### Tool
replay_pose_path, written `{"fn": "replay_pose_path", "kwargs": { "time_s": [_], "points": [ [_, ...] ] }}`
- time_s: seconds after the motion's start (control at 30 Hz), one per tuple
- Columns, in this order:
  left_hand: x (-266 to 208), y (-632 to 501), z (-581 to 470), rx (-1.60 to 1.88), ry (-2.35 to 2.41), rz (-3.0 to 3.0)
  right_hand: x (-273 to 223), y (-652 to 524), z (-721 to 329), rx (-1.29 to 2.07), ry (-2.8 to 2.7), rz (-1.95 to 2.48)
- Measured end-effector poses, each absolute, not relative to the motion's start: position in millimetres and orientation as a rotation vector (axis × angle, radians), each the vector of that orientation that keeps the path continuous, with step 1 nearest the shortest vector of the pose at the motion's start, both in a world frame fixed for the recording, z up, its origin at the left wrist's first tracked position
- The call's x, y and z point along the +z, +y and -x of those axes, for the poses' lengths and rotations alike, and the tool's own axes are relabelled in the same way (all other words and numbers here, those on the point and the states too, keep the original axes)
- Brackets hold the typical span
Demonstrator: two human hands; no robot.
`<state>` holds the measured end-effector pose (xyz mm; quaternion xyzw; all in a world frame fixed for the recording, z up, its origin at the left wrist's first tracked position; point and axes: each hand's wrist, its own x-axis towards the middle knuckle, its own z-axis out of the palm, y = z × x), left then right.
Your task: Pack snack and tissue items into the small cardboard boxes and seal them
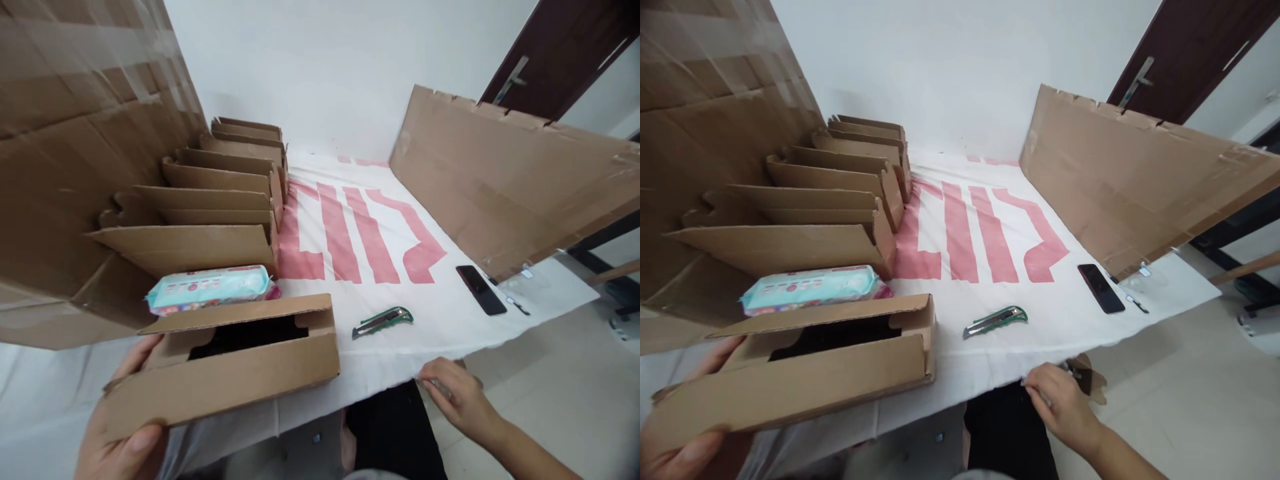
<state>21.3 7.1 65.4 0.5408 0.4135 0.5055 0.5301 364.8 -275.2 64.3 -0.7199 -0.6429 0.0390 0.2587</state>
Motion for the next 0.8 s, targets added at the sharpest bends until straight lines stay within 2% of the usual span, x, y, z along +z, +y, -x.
{"fn": "replay_pose_path", "kwargs": {
  "time_s": [0.23,0.4,0.8],
  "points": [
    [86.9,-0.6,-33.5,1.237,0.938,-1.169,11.5,-299.8,-352.0,-0.071,-1.654,2.049],
    [89.3,-2.9,-33.8,1.193,0.979,-1.192,-18.4,-314.0,-334.9,-0.058,-1.613,2.129],
    [86.4,-3.5,-29.4,1.193,0.951,-1.218,-37.8,-335.7,-326.8,-0.056,-1.736,2.146]
  ]
}}
